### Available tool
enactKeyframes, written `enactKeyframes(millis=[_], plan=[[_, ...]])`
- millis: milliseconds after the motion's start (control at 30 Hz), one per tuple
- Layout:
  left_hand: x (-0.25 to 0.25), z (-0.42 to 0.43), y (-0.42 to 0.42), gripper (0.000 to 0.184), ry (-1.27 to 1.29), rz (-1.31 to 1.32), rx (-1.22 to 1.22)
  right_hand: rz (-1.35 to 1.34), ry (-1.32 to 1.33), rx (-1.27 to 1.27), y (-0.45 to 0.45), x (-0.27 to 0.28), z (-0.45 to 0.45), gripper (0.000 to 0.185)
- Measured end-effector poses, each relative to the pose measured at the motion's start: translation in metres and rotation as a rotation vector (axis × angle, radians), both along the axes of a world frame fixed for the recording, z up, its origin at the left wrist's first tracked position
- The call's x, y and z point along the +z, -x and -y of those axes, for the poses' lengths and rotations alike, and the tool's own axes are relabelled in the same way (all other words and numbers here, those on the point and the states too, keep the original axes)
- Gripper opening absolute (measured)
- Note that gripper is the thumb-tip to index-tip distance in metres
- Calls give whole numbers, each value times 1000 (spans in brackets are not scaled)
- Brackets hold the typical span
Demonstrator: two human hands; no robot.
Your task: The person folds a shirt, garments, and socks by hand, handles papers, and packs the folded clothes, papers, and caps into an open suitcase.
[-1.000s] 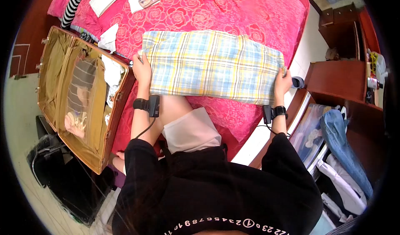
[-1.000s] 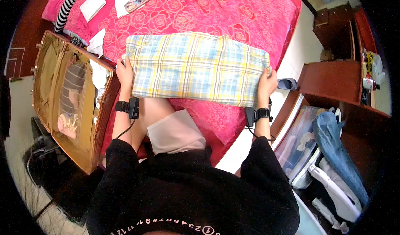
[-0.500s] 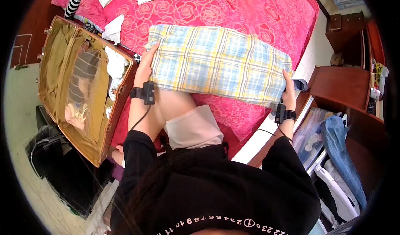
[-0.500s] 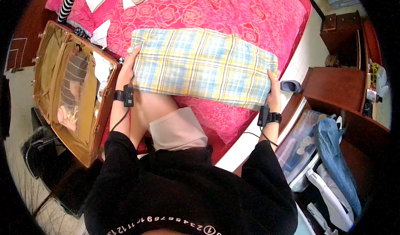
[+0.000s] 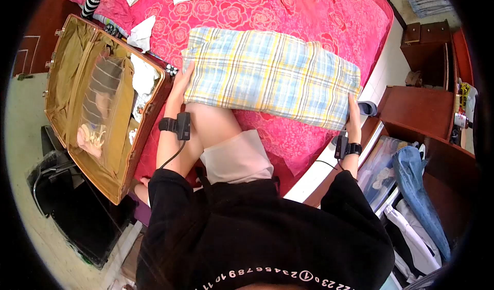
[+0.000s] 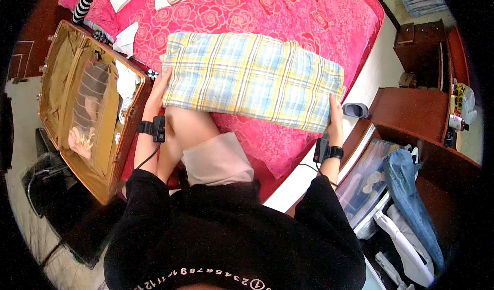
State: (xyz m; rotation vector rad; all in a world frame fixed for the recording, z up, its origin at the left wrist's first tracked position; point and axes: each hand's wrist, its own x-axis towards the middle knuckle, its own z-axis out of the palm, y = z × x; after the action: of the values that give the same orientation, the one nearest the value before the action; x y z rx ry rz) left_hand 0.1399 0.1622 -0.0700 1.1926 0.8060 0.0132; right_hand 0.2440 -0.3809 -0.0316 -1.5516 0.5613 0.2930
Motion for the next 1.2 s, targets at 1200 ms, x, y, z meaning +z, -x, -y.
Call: enactKeyframes(millis=[1200], plan=[[34,99,138,46,-1374,46,-99,769,1031,919,53,3,-230,59]])
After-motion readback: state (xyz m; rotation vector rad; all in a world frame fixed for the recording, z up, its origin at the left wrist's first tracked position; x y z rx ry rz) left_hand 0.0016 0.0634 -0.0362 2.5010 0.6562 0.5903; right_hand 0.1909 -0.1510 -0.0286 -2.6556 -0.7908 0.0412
